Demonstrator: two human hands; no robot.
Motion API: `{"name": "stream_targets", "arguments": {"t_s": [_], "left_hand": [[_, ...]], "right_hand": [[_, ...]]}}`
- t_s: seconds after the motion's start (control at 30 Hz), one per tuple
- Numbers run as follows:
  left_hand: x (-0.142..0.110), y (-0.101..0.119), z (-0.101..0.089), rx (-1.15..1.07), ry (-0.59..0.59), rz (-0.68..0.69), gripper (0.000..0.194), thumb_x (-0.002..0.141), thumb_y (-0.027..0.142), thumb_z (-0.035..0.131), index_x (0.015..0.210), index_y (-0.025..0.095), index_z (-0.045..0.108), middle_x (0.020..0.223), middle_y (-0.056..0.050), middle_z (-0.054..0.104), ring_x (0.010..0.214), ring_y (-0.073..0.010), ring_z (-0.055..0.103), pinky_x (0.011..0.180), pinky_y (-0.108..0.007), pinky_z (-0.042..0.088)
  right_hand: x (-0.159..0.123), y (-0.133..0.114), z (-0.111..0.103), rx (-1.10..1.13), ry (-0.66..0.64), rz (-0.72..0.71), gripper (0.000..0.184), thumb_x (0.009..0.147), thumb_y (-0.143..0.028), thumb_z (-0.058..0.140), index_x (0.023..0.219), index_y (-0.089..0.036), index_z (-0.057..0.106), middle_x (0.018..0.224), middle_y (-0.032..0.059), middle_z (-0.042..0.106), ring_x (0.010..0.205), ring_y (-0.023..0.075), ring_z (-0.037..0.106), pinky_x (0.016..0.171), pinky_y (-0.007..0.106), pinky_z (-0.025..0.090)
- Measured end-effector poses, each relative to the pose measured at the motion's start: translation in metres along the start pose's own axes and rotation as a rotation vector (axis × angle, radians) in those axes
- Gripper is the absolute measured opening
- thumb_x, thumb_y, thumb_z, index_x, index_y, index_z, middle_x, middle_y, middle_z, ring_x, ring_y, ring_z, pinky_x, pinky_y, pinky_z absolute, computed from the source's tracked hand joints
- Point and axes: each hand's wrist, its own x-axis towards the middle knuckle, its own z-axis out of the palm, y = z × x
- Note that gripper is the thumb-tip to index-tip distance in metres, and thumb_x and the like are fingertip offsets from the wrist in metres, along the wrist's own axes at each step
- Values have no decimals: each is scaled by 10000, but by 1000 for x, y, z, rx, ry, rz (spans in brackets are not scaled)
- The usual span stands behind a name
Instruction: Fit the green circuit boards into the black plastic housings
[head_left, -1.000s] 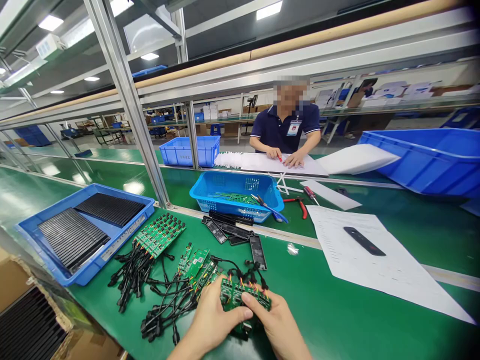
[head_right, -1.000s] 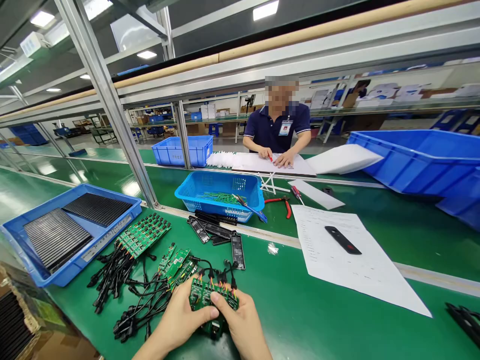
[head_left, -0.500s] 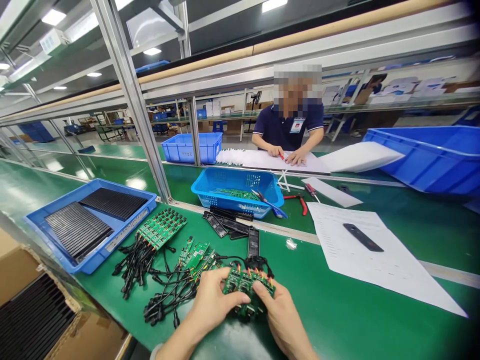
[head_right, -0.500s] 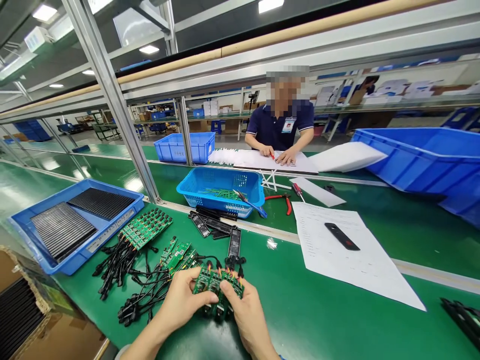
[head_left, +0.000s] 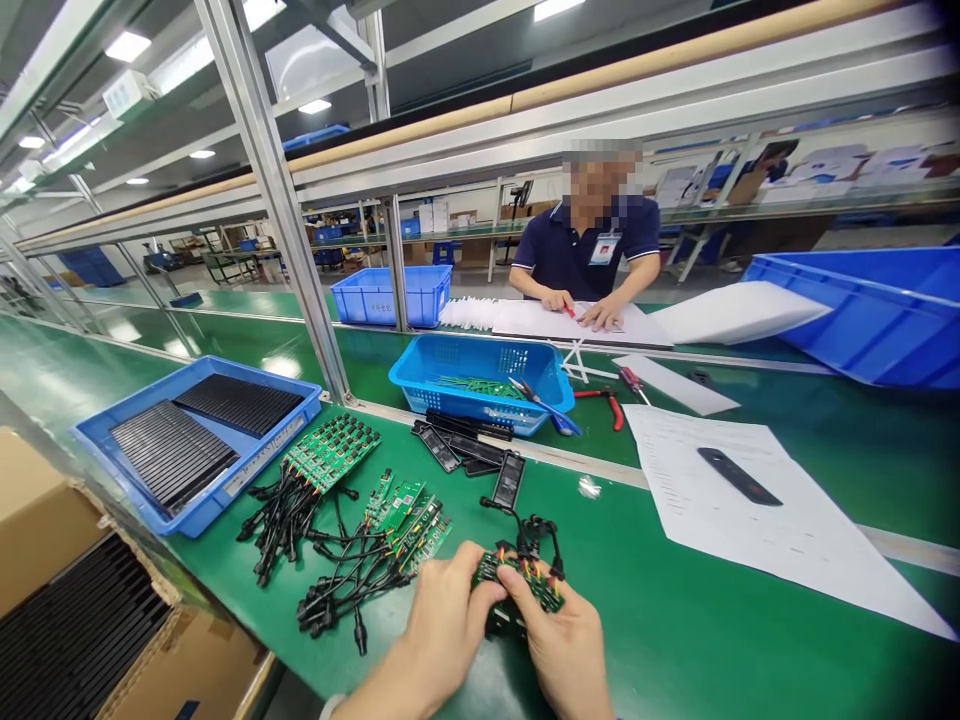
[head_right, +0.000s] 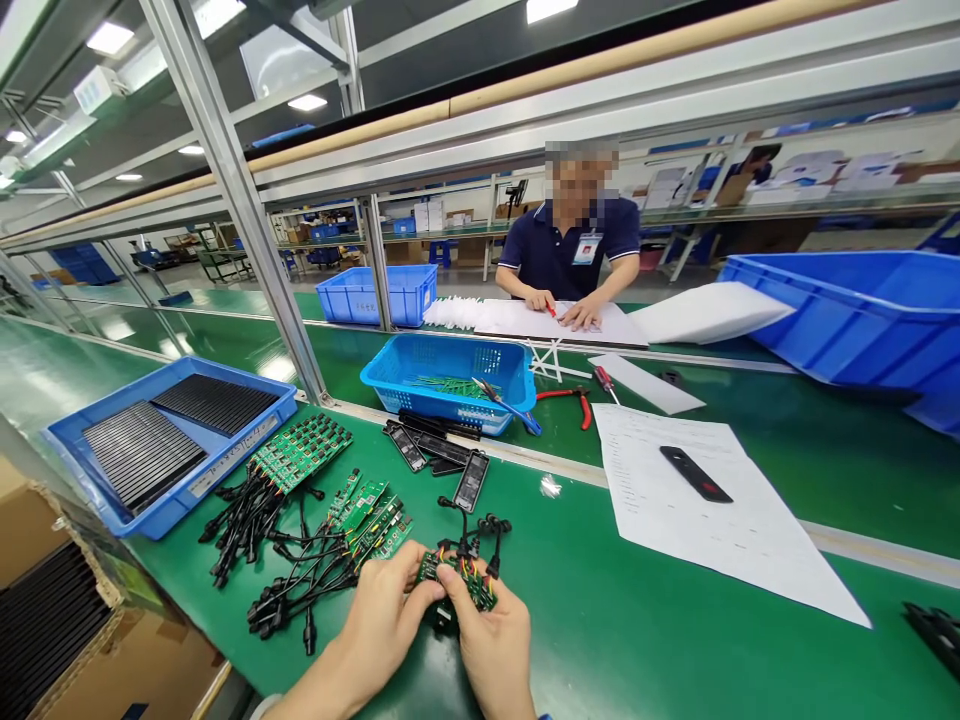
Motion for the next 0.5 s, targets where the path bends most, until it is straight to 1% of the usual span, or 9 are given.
{"name": "stream_targets", "arguments": {"t_s": [0.1, 0.17, 0.23, 0.27, 0.33, 0.4, 0.43, 0.47, 0.5], "left_hand": [[-1, 0, 9, 2, 41, 65, 141, 929, 150, 443, 994, 206, 555, 848, -15, 724, 724, -172, 683, 642, -248, 482], [-2, 1, 12, 60, 71, 117, 178, 933, 138, 449, 1069, 204, 544, 933, -36, 731, 806, -189, 706, 693, -270, 532], [-5, 2, 8, 209, 119, 160, 212, 903, 176, 547, 1115, 191, 543, 998, -71, 712, 860, -226, 703, 701, -319, 569], [-7, 3, 3, 302, 148, 180, 262, 865, 221, 622, 1113, 180, 551, 1019, -94, 695, 878, -256, 696, 677, -350, 582], [-13, 3, -16, 447, 198, 231, 363, 764, 345, 737, 1042, 168, 585, 1000, -117, 665, 866, -303, 677, 595, -392, 590], [-21, 2, -43, 461, 207, 321, 385, 725, 458, 743, 948, 180, 599, 918, -96, 644, 820, -293, 658, 561, -391, 584], [-25, 0, -57, 430, 199, 375, 391, 731, 490, 727, 936, 186, 594, 894, -85, 632, 818, -280, 649, 591, -393, 587], [-28, -3, -72, 388, 188, 422, 413, 741, 501, 717, 975, 188, 584, 919, -89, 624, 866, -279, 640, 667, -409, 591], [-31, -8, -85, 357, 178, 460, 487, 740, 499, 721, 1072, 183, 558, 1006, -117, 615, 979, -302, 617, 778, -444, 577]], "right_hand": [[1, -1, 1, -37, 37, -8, 347, 617, -496, 745, 696, -158, 742, 725, 91, 739, 747, 273, 675, 716, 348, 544], [3, -6, 1, -60, 16, -9, 343, 617, -499, 739, 694, -165, 746, 708, 83, 734, 763, 282, 677, 731, 353, 543], [6, -16, 0, -77, -48, -6, 330, 617, -491, 747, 700, -171, 751, 701, 73, 732, 754, 280, 677, 723, 349, 544], [8, -22, -1, -90, -107, 3, 322, 618, -484, 754, 703, -173, 751, 706, 71, 733, 750, 277, 675, 718, 344, 544], [11, -36, -1, -123, -275, 37, 315, 635, -472, 761, 729, -171, 752, 738, 66, 737, 750, 264, 667, 713, 328, 537], [13, -52, 1, -165, -459, 85, 318, 669, -469, 753, 764, -165, 750, 754, 57, 732, 733, 239, 649, 701, 308, 524], [15, -61, 3, -195, -542, 102, 315, 684, -462, 747, 782, -163, 749, 755, 48, 725, 728, 226, 638, 696, 298, 516], [16, -70, 7, -236, -616, 108, 297, 691, -439, 745, 801, -163, 748, 761, 38, 718, 726, 214, 628, 687, 285, 508], [18, -80, 13, -297, -698, 101, 265, 687, -402, 749, 802, -163, 745, 759, 25, 708, 717, 203, 617, 663, 269, 499]]}}
